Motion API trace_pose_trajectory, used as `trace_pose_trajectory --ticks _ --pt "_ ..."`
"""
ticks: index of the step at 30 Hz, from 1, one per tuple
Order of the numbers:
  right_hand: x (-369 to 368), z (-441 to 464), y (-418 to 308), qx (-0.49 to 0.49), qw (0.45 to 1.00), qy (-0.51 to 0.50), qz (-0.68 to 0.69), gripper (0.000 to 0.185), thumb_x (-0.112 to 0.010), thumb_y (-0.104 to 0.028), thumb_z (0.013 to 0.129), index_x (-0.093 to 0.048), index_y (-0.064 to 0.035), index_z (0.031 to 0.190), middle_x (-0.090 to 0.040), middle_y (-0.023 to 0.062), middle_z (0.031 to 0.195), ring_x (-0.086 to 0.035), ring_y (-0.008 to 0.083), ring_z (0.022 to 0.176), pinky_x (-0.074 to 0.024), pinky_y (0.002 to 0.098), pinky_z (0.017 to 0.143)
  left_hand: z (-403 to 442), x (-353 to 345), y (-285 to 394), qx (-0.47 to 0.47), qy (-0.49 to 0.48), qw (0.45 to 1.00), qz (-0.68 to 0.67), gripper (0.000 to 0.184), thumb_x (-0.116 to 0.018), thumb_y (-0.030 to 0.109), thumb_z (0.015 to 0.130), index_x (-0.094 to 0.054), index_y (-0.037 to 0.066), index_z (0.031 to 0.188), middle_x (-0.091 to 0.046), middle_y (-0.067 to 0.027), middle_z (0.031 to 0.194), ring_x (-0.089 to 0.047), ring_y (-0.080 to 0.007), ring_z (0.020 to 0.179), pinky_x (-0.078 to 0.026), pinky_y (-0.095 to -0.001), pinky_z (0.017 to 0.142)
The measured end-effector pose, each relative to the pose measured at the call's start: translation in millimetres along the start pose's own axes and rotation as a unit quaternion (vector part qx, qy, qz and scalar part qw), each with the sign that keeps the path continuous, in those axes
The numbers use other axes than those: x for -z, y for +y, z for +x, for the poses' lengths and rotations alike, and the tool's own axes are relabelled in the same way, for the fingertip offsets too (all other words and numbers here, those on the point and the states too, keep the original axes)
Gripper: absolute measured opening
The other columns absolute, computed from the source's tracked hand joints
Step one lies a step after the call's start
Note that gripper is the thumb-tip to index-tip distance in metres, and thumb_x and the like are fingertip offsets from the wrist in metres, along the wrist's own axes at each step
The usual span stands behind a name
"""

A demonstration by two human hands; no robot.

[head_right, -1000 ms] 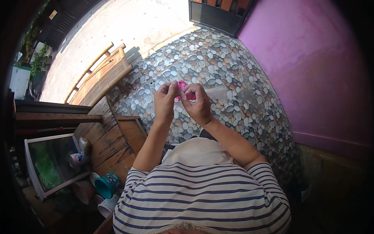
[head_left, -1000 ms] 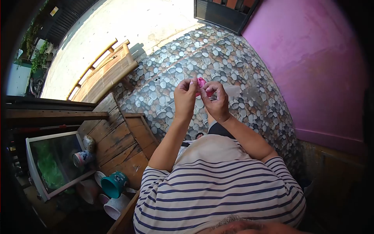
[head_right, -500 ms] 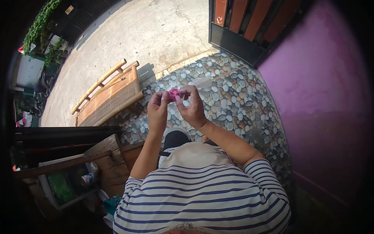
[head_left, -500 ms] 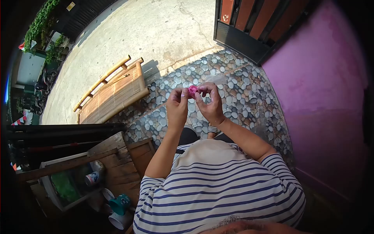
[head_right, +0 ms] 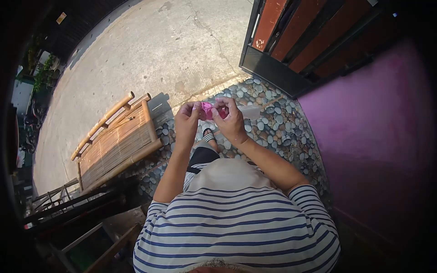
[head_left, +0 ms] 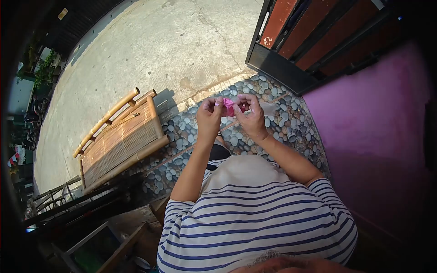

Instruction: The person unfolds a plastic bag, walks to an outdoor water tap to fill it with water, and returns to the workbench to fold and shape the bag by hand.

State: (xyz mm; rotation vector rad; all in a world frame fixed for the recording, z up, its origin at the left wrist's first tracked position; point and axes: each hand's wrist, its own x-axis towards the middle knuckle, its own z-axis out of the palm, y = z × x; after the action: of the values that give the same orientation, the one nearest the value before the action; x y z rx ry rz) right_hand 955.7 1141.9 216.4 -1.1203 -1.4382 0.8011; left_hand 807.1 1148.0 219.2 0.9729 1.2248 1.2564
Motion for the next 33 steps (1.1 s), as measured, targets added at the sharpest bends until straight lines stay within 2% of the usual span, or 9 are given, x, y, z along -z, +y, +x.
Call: trace_pose_trajectory --ticks 4,7,10,12,20,22,23,24,33 --pt "-34 77 7 0.006 0.998 -0.003 -0.056 0.033 -0.068 -0.001 0.085 -0.052 -0.0021 0.115 -0.066 0.0061 0.089 -0.061 0.0129 0.077 -0.0475 0.0272 0.068 84 21 29 0.017 0.003 1.000 0.025 0.025 -0.061 0.022 0.098 -0.062 -0.002 0.095 -0.064 -0.0045 0.076 -0.058 -0.0094 0.066 -0.048 -0.0239 0.061" --pt "-59 124 24 -0.002 0.999 0.011 -0.052 0.034 -0.068 -0.002 0.085 -0.052 -0.0021 0.115 -0.066 0.0062 0.089 -0.061 0.0132 0.077 -0.0469 0.0271 0.068 143 35 31 -0.020 -0.003 0.999 0.044 0.024 -0.062 0.022 0.097 -0.062 -0.002 0.092 -0.063 -0.0032 0.070 -0.055 -0.0070 0.058 -0.044 -0.0220 0.053" --pt "-82 167 40 0.001 0.999 0.019 -0.037 0.035 -0.069 -0.001 0.085 -0.052 -0.0017 0.116 -0.066 0.0060 0.088 -0.061 0.0129 0.077 -0.0466 0.0266 0.068 190 43 42 -0.004 0.002 0.998 0.061 0.024 -0.062 0.022 0.097 -0.062 -0.001 0.092 -0.063 -0.0028 0.069 -0.053 -0.0065 0.057 -0.043 -0.0220 0.051" --pt "-92 196 54 -0.025 0.999 0.013 -0.039 0.035 -0.068 0.000 0.085 -0.052 -0.0016 0.116 -0.065 0.0060 0.088 -0.061 0.0122 0.076 -0.0470 0.0263 0.067 221 49 42 0.012 -0.010 0.997 0.071 0.025 -0.061 0.023 0.098 -0.062 -0.002 0.094 -0.064 -0.0039 0.074 -0.055 -0.0072 0.062 -0.044 -0.0216 0.056" --pt "-119 317 135 -0.065 0.998 0.004 -0.024 0.027 -0.066 -0.001 0.086 -0.054 -0.0011 0.111 -0.063 0.0049 0.085 -0.061 0.0097 0.074 -0.0509 0.0247 0.068 371 52 7 0.065 -0.007 0.998 -0.018 0.021 -0.062 0.022 0.097 -0.061 0.001 0.092 -0.062 -0.0026 0.068 -0.055 -0.0071 0.056 -0.044 -0.0219 0.051" --pt "-124 356 163 -0.081 0.996 -0.005 0.024 0.026 -0.067 -0.002 0.087 -0.055 -0.0015 0.110 -0.063 0.0037 0.084 -0.060 0.0090 0.074 -0.0507 0.0245 0.068 416 46 9 0.063 -0.013 0.998 0.007 0.019 -0.062 0.019 0.097 -0.060 0.001 0.089 -0.062 -0.0019 0.069 -0.055 -0.0070 0.057 -0.044 -0.0222 0.051" --pt "-126 373 184 -0.040 0.999 -0.005 0.026 0.027 -0.067 -0.002 0.086 -0.055 -0.0018 0.110 -0.062 0.0032 0.085 -0.059 0.0080 0.075 -0.0505 0.0240 0.068 442 43 5 0.051 -0.019 0.998 0.015 0.019 -0.062 0.018 0.097 -0.060 0.001 0.089 -0.062 -0.0021 0.069 -0.055 -0.0069 0.057 -0.044 -0.0223 0.051" --pt "-127 393 203 -0.066 0.993 -0.014 0.097 0.028 -0.068 -0.003 0.086 -0.055 -0.0020 0.111 -0.061 0.0037 0.087 -0.058 0.0071 0.076 -0.0502 0.0236 0.068 467 40 1 0.042 -0.023 0.999 0.024 0.020 -0.061 0.018 0.097 -0.060 0.001 0.088 -0.062 -0.0022 0.070 -0.054 -0.0067 0.057 -0.044 -0.0223 0.051" --pt "-117 587 287 -0.073 0.996 0.028 0.044 0.034 -0.066 0.003 0.084 -0.052 -0.0022 0.115 -0.061 0.0058 0.091 -0.060 0.0105 0.080 -0.0518 0.0262 0.072 690 -21 8 0.026 -0.078 0.995 0.054 0.021 -0.059 0.018 0.099 -0.060 -0.002 0.091 -0.065 -0.0056 0.072 -0.057 -0.0092 0.059 -0.047 -0.0239 0.054"
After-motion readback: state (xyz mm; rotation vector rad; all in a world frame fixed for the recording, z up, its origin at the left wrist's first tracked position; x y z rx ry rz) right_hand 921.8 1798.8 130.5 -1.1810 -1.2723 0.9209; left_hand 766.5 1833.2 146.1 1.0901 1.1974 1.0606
